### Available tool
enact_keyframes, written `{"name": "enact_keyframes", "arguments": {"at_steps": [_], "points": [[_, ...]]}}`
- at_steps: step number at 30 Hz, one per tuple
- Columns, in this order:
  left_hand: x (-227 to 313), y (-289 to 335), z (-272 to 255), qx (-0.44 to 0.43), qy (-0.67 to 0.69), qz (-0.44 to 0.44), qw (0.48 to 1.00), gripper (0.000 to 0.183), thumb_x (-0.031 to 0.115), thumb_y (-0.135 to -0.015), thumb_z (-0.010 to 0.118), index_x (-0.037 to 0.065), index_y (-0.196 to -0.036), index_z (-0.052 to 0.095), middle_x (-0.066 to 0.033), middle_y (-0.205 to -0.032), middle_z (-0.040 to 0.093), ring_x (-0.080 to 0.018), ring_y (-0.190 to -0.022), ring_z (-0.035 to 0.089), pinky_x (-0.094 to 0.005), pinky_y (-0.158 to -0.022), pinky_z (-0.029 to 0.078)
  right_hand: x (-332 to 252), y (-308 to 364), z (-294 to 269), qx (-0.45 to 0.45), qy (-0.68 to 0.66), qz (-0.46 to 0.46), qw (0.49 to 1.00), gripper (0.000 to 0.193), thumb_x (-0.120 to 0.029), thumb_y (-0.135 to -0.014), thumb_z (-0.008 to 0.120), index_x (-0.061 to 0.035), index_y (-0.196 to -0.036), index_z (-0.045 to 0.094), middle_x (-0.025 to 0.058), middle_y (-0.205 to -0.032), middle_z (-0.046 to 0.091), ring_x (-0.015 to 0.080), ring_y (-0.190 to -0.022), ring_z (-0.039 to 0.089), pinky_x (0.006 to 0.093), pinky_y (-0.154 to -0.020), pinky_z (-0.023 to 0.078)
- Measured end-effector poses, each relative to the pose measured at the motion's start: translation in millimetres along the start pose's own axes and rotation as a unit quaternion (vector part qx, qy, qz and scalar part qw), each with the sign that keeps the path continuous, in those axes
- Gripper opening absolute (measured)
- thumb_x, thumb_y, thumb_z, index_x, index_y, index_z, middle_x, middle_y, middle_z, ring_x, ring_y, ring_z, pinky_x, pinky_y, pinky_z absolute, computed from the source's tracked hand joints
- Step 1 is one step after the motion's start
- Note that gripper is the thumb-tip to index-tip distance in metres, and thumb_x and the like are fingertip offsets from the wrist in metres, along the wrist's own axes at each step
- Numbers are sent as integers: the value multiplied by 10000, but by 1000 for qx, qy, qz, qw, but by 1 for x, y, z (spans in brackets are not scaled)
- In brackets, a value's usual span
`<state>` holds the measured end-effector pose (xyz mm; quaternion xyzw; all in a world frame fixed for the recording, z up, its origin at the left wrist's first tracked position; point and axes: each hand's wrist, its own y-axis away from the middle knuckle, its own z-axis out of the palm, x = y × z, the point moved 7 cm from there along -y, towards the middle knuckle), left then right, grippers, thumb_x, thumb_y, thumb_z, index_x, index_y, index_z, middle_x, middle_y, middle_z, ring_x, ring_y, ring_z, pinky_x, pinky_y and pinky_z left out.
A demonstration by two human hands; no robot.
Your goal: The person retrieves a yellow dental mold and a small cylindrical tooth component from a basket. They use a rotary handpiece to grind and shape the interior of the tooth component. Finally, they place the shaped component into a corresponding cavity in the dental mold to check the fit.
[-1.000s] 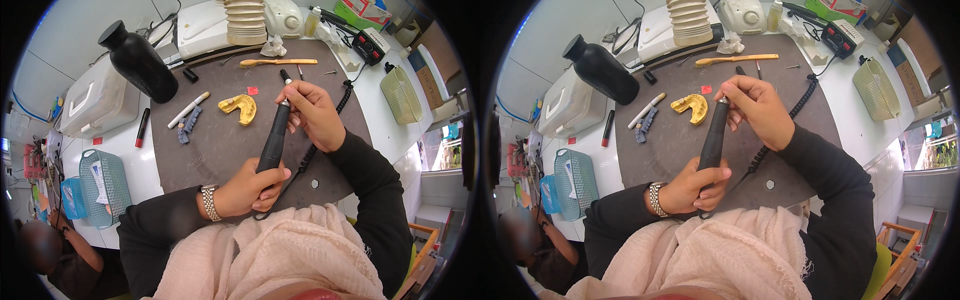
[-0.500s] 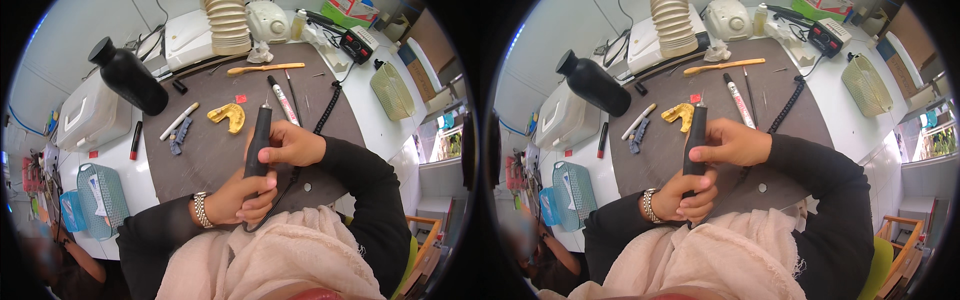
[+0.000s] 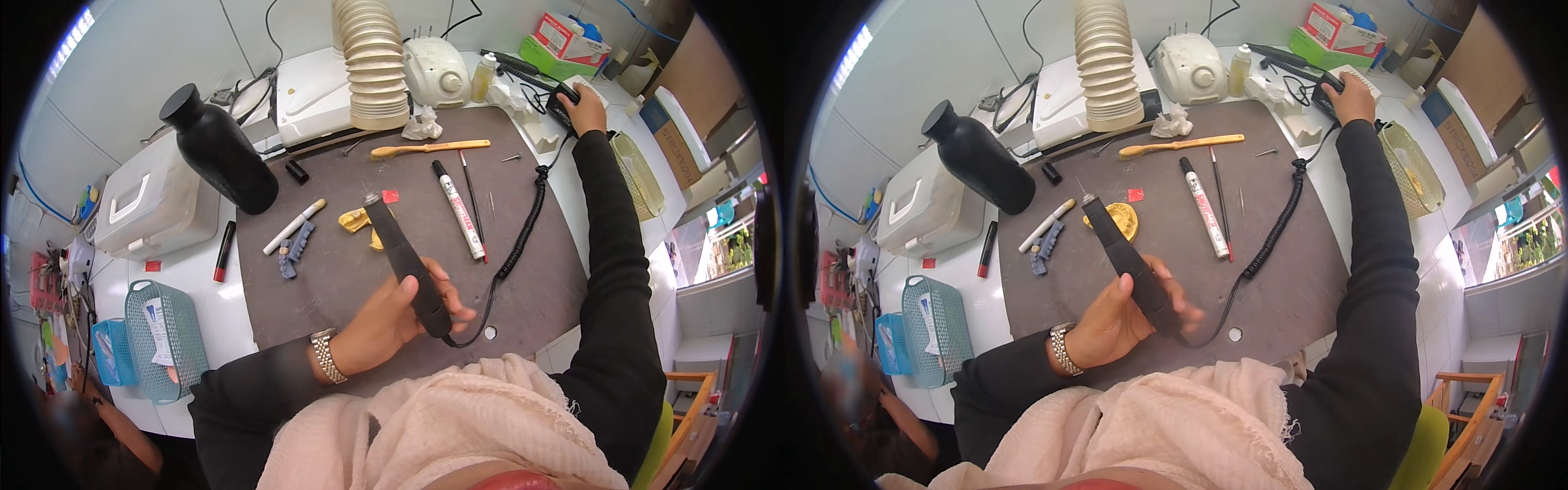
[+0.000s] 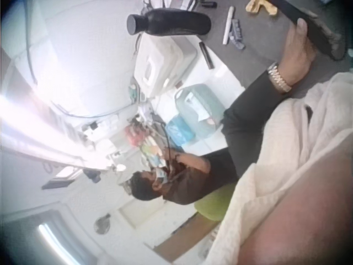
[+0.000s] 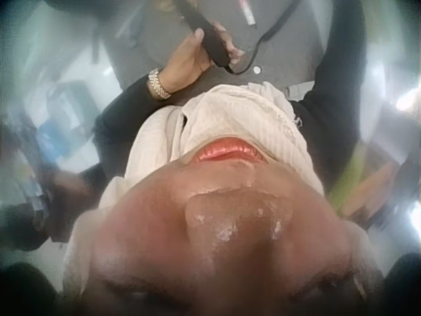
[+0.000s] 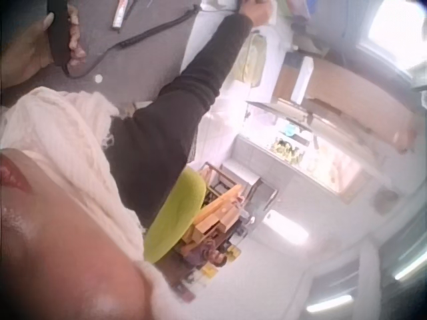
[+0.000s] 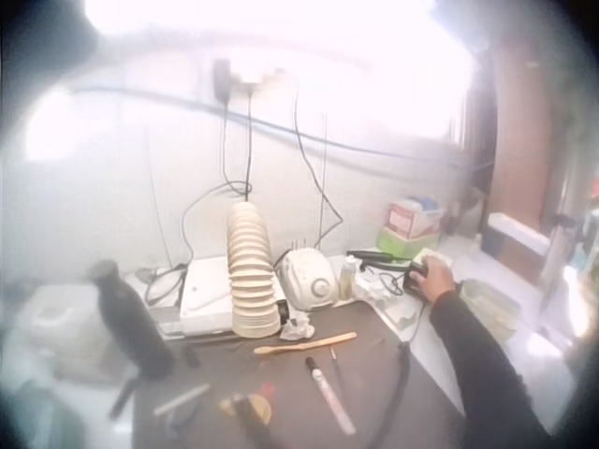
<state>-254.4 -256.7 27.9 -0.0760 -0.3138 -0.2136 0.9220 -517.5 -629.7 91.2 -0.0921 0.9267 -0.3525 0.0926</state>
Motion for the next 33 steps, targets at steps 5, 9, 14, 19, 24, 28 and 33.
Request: {"name": "enact_keyframes", "arguments": {"at_steps": [5,9,14,19,24,28,33], "points": [[7,5,-1,46,-67,22,996,314,386,-916,453,130,-1092,403,-157,-1184,519,-321,-1188,459,-448,-968,402,-1,-2,-14,-35,62,12,997,360,-398,-812,597,-95,-1000,642,93,-980,638,267,-937,596,359,-779,457],[31,9,8,51,-128,120,983,268,357,-915,474,126,-1032,402,-152,-1083,560,-320,-1090,535,-442,-897,465,-51,40,-65,-39,-215,-81,972,232,-151,-784,574,-103,-1009,604,63,-1004,596,236,-939,575,336,-772,428],[73,24,19,92,-142,257,952,240,356,-937,435,121,-975,403,-48,-695,507,-227,-673,600,-366,-646,522,-107,139,-85,-236,-82,-278,927,410,-67,-758,586,-125,-1154,499,64,-1080,554,220,-1016,536,414,-980,239],[148,60,49,59,-67,398,913,225,341,-963,377,119,-951,411,31,-586,358,-77,-432,363,-231,-432,345,-44,135,-76,-254,-87,-157,950,397,-118,-788,604,-137,-1166,485,37,-1003,559,186,-917,539,386,-928,274],[233,178,89,-25,-55,566,822,160,-28,-836,525,27,-866,378,-14,-637,363,-84,-505,366,-219,-504,349,-36,107,-92,-160,-221,-137,952,432,-76,-785,606,-143,-1185,458,70,-863,545,211,-792,541,348,-792,377],[268,286,81,4,-84,679,729,182,-65,-783,490,58,-735,363,-4,-612,371,-91,-529,391,-254,-589,356,-16,94,-73,-212,-293,-101,927,410,64,-761,534,-76,-1132,431,121,-977,560,233,-861,558,325,-780,420],[269,396,82,73,-110,769,625,245,5,-772,476,110,-607,329,7,-535,355,-110,-492,368,-271,-602,326,-8,81,-61,-276,-443,-75,850,305,-18,-765,537,-92,-1049,454,-5,-946,531,99,-865,476,242,-770,362]]}}
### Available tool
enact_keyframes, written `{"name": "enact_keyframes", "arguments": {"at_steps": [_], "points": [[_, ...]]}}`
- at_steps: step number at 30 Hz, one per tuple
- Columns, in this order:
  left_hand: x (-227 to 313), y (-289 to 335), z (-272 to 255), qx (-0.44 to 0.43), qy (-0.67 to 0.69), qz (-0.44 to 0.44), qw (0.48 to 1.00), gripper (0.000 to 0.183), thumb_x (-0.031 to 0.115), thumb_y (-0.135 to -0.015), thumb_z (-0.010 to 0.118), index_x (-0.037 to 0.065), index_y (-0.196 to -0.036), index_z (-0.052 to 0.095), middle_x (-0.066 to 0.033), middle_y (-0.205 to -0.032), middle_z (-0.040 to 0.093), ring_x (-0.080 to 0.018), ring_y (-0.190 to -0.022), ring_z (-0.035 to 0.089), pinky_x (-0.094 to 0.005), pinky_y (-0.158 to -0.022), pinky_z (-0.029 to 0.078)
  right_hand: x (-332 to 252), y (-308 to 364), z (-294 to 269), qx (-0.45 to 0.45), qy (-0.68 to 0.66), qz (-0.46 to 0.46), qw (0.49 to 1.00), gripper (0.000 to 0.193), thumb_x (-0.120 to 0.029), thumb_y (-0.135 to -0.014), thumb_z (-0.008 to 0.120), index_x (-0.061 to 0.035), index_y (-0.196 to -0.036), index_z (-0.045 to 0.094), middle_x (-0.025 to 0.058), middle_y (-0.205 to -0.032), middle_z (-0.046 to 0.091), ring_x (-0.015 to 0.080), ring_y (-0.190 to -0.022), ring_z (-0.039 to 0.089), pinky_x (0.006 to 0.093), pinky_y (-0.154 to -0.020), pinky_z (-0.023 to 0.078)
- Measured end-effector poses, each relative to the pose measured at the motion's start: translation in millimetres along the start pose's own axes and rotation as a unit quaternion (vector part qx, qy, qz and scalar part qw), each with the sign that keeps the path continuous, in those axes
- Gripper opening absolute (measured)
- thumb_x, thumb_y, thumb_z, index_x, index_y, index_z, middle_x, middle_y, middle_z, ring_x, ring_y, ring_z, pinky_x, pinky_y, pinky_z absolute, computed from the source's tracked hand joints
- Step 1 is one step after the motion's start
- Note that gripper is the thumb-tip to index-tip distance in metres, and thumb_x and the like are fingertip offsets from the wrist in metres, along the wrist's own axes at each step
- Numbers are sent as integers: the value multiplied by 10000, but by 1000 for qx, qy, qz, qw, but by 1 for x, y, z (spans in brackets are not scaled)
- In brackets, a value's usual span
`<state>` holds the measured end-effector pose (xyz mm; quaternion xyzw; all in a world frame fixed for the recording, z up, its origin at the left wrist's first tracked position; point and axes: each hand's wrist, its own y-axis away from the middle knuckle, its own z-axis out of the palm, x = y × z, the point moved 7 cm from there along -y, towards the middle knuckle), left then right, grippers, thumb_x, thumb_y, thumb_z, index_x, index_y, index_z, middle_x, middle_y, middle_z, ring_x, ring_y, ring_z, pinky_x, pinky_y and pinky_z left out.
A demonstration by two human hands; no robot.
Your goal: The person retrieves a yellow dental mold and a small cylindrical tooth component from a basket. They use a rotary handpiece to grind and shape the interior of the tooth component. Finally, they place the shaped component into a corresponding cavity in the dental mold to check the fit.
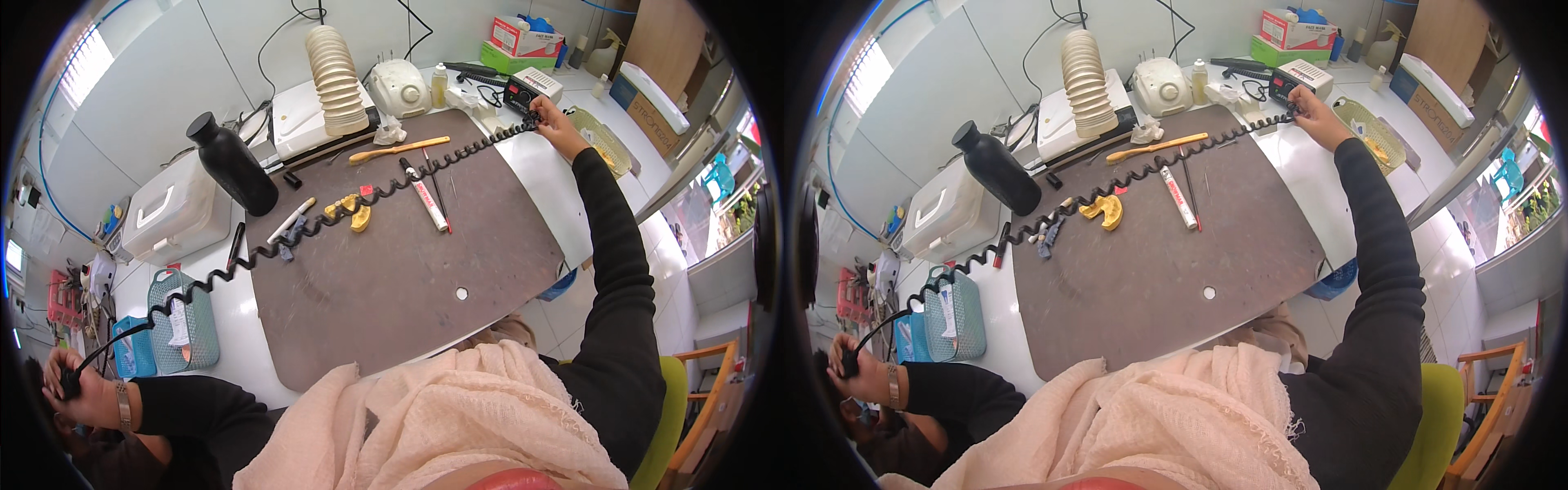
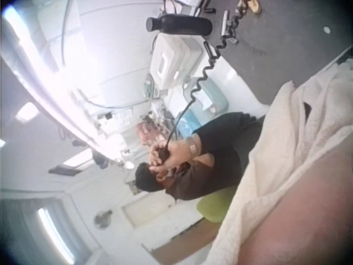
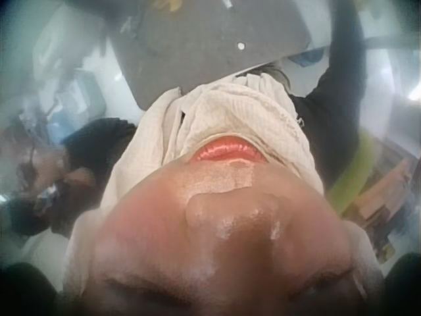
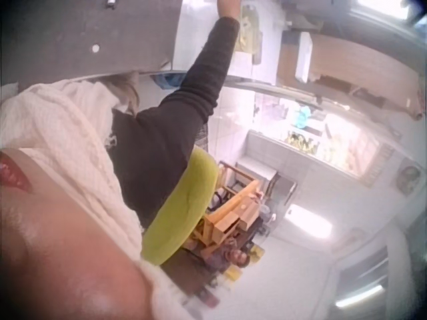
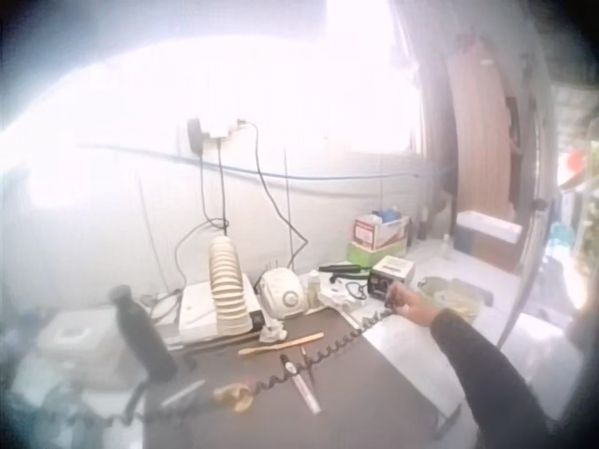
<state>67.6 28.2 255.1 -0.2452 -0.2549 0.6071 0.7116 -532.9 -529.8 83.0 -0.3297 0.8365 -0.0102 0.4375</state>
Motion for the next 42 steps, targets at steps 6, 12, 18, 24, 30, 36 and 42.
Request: {"name": "enact_keyframes", "arguments": {"at_steps": [6,12,18,24,30,36,42], "points": [[73,5,8,16,-212,171,962,256,75,-775,465,127,-571,319,8,-514,317,-133,-485,328,-308,-647,312,-5,3,4,-45,-202,72,976,229,-106,-775,612,-119,-976,501,-41,-885,522,57,-898,494,224,-782,355],[-28,36,60,-153,-175,-56,971,116,112,-869,458,49,-792,397,4,-574,321,-89,-451,307,-227,-580,283,-9,6,10,-27,-146,74,986,201,-131,-785,651,-92,-945,536,-25,-907,543,71,-887,520,231,-810,388],[-240,149,102,-222,-29,-459,860,266,271,-976,261,47,-995,401,-69,-746,511,-100,-306,428,-249,-266,337,-4,-8,22,30,-142,29,989,213,-132,-775,671,-71,-937,548,-8,-928,564,102,-910,528,263,-843,409],[-391,277,141,-202,-97,-684,694,368,249,-913,402,24,-1203,414,-169,-1305,454,-41,-397,359,-175,-401,332,4,-10,26,71,-196,-32,977,161,-105,-770,669,-59,-898,582,-9,-893,571,90,-876,540,245,-798,427],[-492,350,156,-193,-163,-733,632,349,221,-863,512,36,-1156,472,-81,-1170,507,-57,-485,420,-206,-483,382,-7,-6,36,83,-293,-73,950,108,-43,-792,619,-55,-880,558,-9,-854,559,57,-805,524,208,-716,424],[-538,408,168,-264,-143,-783,545,161,190,-847,513,78,-957,477,-53,-1028,483,-43,-439,403,-193,-424,340,12,-3,25,64,-312,-71,945,81,-53,-786,633,-39,-849,584,1,-818,580,78,-792,558,239,-745,455],[-539,387,165,-219,54,-790,570,105,197,-896,456,105,-948,450,1,-892,464,-29,-379,332,-192,-390,291,19,-7,36,-13,-364,-54,930,101,-52,-778,675,-13,-848,613,21,-831,601,80,-793,566,223,-746,467]]}}
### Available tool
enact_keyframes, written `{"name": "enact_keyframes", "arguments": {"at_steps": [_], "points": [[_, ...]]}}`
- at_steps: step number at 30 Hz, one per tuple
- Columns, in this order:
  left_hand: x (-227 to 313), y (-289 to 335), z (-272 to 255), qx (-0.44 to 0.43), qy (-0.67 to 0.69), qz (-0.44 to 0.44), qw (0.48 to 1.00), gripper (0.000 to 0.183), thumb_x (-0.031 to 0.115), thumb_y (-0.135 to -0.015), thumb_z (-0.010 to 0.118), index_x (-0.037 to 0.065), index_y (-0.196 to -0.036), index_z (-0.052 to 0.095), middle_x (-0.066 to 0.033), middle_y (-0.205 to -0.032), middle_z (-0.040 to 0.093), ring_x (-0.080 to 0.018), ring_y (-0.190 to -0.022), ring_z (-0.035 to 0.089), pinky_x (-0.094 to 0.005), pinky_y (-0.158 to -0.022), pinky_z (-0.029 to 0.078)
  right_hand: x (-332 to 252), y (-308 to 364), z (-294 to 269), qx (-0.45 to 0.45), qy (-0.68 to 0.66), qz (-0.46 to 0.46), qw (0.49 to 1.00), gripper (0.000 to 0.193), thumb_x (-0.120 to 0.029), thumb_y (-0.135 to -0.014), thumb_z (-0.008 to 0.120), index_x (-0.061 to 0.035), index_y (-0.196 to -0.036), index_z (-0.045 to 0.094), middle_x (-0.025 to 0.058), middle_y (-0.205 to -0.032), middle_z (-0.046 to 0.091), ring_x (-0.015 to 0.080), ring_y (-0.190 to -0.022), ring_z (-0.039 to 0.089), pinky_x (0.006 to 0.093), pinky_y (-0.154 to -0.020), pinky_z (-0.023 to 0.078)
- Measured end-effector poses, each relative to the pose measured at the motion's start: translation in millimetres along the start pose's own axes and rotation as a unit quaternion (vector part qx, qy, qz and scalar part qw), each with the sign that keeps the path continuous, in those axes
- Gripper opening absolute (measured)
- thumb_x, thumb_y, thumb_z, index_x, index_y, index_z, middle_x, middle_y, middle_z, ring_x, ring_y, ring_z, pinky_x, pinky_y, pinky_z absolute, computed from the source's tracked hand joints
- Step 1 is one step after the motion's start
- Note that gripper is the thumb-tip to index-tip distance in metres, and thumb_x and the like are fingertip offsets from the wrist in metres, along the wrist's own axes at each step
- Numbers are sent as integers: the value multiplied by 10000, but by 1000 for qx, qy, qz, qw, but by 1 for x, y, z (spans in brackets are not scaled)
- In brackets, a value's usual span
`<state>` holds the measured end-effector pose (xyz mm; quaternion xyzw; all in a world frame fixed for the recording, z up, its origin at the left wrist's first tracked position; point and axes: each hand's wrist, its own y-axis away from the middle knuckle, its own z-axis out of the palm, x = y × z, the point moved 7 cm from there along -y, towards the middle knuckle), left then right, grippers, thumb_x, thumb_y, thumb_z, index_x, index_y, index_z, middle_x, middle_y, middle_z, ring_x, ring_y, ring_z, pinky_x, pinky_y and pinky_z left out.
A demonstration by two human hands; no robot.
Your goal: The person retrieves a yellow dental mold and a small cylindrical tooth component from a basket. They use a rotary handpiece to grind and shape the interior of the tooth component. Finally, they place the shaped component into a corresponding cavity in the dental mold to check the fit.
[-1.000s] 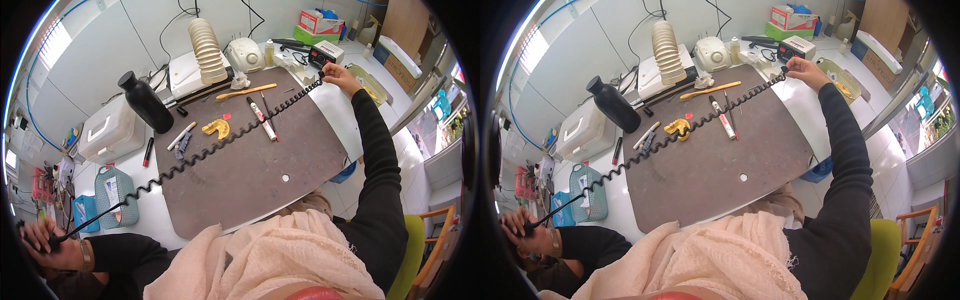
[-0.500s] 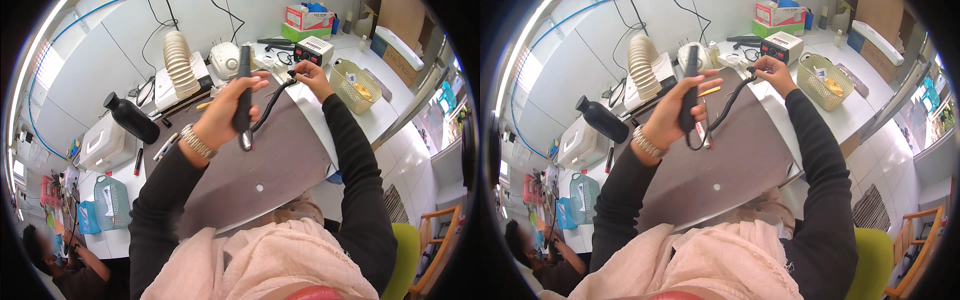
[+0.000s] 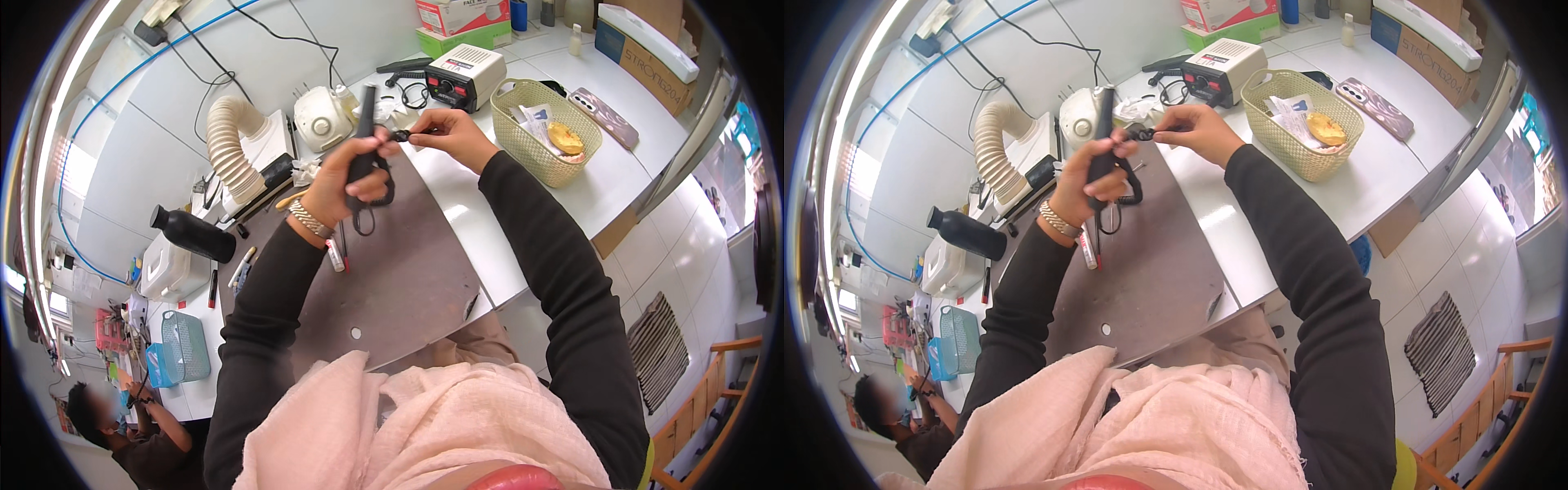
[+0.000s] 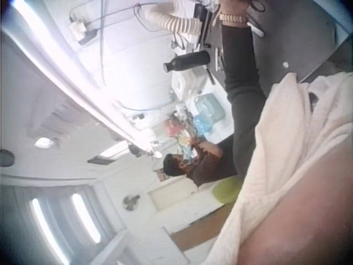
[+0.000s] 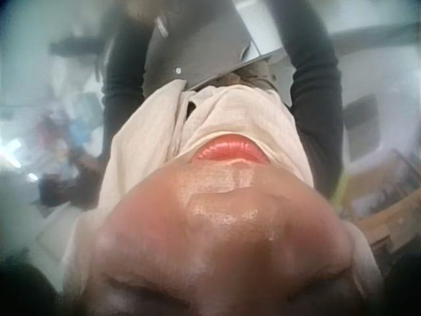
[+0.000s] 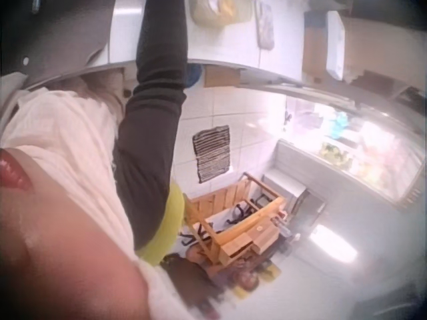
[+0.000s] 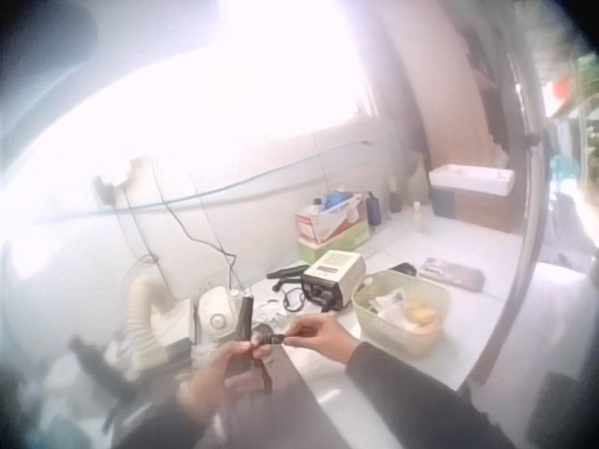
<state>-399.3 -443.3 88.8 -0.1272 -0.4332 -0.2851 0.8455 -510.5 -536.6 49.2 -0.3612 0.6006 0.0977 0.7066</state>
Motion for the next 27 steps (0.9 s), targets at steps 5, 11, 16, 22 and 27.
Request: {"name": "enact_keyframes", "arguments": {"at_steps": [5,11,16,22,27], "points": [[35,-22,-18,38,216,116,969,44,116,-887,476,81,-895,449,-11,-840,491,-24,-430,374,-184,-437,352,-12,0,-4,-20,92,-36,995,97,-62,-798,656,-2,-862,616,12,-837,601,74,-788,554,214,-744,455],[26,-18,-42,200,130,123,963,81,98,-890,481,47,-926,429,-35,-852,502,-35,-455,386,-187,-450,359,-22,-2,-23,67,62,-69,993,143,-169,-827,647,-47,-885,602,-22,-812,564,58,-792,499,217,-735,408],[-8,16,0,193,138,-63,969,86,140,-898,485,72,-894,431,-11,-799,504,-28,-412,373,-195,-400,341,-24,-2,-27,136,80,-125,980,141,-203,-840,631,-74,-887,600,-37,-816,557,47,-768,472,200,-683,372],[-23,37,61,54,125,-67,988,138,180,-921,438,47,-949,463,-2,-817,486,-18,-371,340,-187,-379,319,-21,7,-5,83,192,-76,975,126,-201,-837,625,-90,-895,615,-67,-802,573,18,-729,471,204,-595,330],[23,48,43,113,214,87,966,226,157,-913,455,44,-1109,471,-152,-1277,466,-5,-460,401,-176,-470,407,-21,7,5,20,236,-77,968,146,-211,-827,621,-84,-898,611,4,-902,573,91,-851,537,236,-631,392]]}}
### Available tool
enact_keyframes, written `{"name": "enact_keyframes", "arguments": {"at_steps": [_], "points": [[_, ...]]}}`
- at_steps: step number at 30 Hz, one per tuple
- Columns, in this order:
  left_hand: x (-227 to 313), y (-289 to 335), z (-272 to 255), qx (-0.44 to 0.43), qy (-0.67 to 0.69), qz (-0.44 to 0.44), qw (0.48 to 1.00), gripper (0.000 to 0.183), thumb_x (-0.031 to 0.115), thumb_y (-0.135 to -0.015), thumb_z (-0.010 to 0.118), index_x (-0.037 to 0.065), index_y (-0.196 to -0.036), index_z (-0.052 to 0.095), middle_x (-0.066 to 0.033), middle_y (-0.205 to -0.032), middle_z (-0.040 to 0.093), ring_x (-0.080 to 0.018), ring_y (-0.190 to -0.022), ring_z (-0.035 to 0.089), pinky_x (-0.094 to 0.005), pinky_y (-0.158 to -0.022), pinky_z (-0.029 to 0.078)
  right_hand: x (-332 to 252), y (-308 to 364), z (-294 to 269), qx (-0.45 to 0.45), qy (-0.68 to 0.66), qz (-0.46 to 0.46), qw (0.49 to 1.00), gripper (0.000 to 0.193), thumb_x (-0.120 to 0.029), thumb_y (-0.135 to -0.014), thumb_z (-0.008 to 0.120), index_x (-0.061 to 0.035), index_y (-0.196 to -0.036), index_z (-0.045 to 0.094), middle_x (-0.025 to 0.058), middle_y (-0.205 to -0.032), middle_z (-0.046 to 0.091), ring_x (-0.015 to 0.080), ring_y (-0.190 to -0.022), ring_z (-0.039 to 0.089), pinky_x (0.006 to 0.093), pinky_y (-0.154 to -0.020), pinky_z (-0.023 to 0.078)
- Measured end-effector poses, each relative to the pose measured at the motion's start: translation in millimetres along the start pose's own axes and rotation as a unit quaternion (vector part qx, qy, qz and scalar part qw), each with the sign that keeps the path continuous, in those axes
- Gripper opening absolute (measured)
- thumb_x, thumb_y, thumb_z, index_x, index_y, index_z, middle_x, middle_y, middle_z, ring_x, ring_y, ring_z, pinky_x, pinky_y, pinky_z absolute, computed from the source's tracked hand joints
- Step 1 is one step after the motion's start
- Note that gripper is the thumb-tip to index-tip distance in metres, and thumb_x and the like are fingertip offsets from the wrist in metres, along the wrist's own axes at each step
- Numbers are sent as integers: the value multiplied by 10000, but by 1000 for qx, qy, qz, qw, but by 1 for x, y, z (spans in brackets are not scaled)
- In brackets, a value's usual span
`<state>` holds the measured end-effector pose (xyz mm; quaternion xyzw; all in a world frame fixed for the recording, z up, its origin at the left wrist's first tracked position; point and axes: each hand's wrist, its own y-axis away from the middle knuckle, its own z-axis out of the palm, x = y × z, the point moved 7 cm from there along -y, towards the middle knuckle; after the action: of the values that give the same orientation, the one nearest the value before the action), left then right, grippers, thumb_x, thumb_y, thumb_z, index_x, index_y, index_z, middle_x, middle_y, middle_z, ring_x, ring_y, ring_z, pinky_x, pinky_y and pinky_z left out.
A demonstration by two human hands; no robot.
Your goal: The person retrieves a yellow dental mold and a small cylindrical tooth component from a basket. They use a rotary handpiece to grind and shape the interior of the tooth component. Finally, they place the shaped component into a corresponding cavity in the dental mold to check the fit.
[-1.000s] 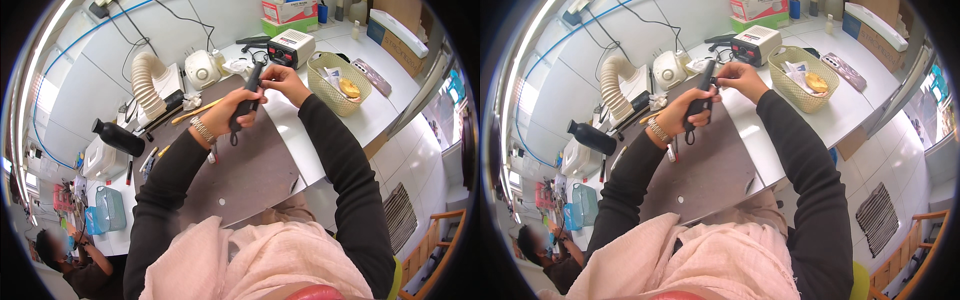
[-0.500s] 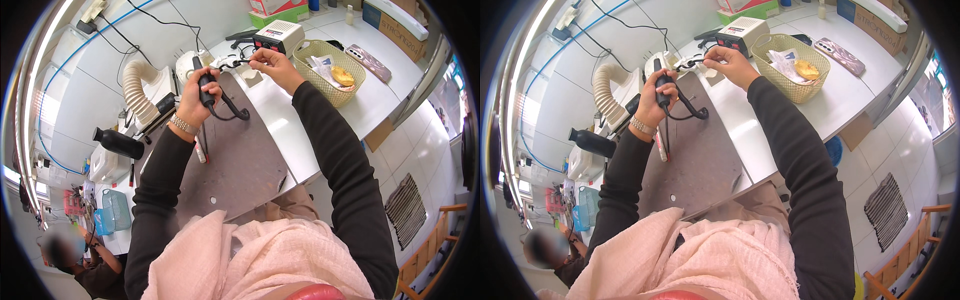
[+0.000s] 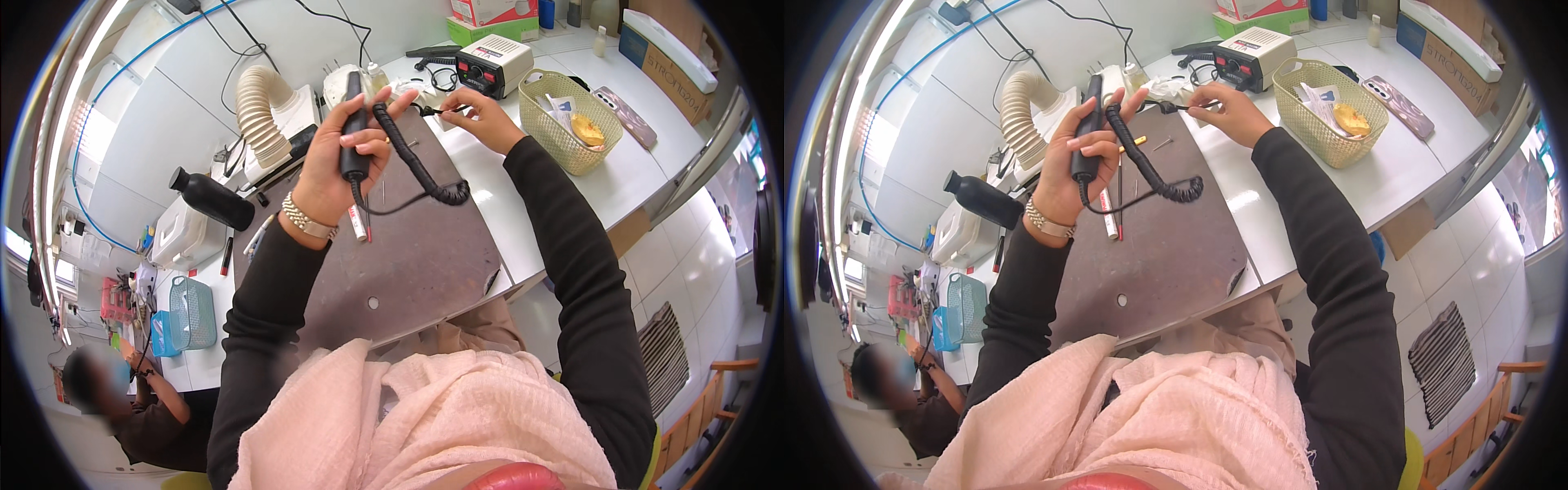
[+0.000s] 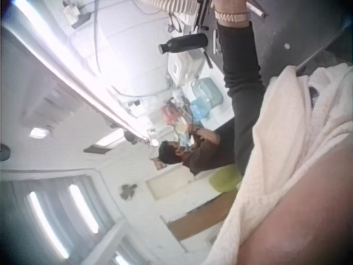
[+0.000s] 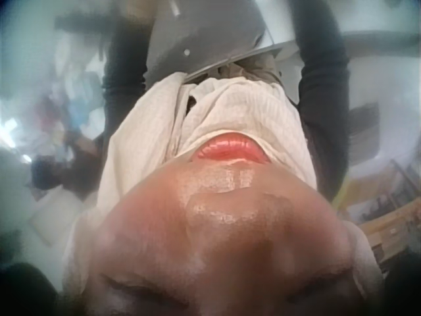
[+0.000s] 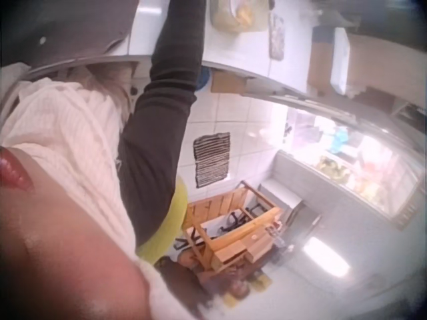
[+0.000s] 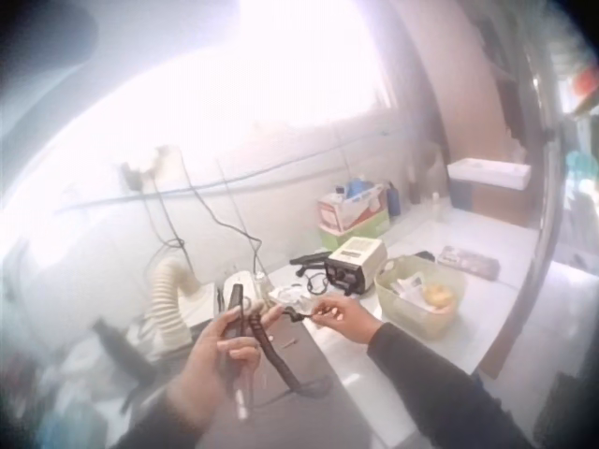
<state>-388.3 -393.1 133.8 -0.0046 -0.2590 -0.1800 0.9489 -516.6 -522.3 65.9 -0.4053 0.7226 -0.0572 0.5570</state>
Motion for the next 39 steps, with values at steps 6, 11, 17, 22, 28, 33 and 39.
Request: {"name": "enact_keyframes", "arguments": {"at_steps": [6,11,17,22,28,33,39], "points": [[34,62,-5,48,35,66,996,246,209,-905,497,42,-1083,466,-166,-1298,450,-27,-476,425,-193,-498,408,4,0,-14,32,92,-7,995,137,-190,-821,618,-67,-876,593,55,-875,548,172,-852,542,296,-719,433],[65,143,30,-49,16,181,982,271,277,-926,367,33,-1035,416,-26,-874,470,-80,-550,442,-252,-563,374,-15,6,0,4,152,-33,988,153,-157,-781,643,-69,-900,602,76,-924,553,219,-916,529,329,-821,408],[89,211,63,-105,-133,382,908,266,259,-966,366,28,-1097,388,-130,-1203,426,-223,-1139,439,-438,-997,345,-116,29,-7,22,12,-67,997,194,-173,-793,604,-29,-923,603,72,-870,582,153,-827,532,279,-745,403],[89,218,72,-134,-173,396,892,311,241,-961,387,-1,-1155,379,-180,-1338,376,-322,-1311,272,-513,-1087,223,-235,129,150,-546,-169,-63,818,283,-206,-819,607,-9,-1019,567,82,-797,557,183,-688,524,305,-656,444],[-8,171,74,-45,-81,273,958,350,324,-953,410,15,-1112,376,-145,-1090,546,-214,-1039,539,-345,-898,464,-221,62,138,-33,188,-224,956,465,-95,-840,571,-26,-1264,392,125,-1191,478,179,-921,562,296,-743,477],[-57,172,34,40,-54,196,978,396,337,-949,413,13,-1172,367,-161,-1133,529,-258,-1057,554,-389,-906,476,-236,60,137,91,19,-319,943,452,22,-761,614,-76,-1180,474,134,-1159,455,187,-893,556,243,-683,531],[-58,176,-8,36,-155,110,981,423,369,-959,366,13,-1187,350,-150,-1128,525,-217,-1003,585,-338,-896,483,-230,61,160,-41,25,-370,928,304,44,-693,679,-23,-979,602,143,-1053,531,232,-867,611,282,-692,552]]}}
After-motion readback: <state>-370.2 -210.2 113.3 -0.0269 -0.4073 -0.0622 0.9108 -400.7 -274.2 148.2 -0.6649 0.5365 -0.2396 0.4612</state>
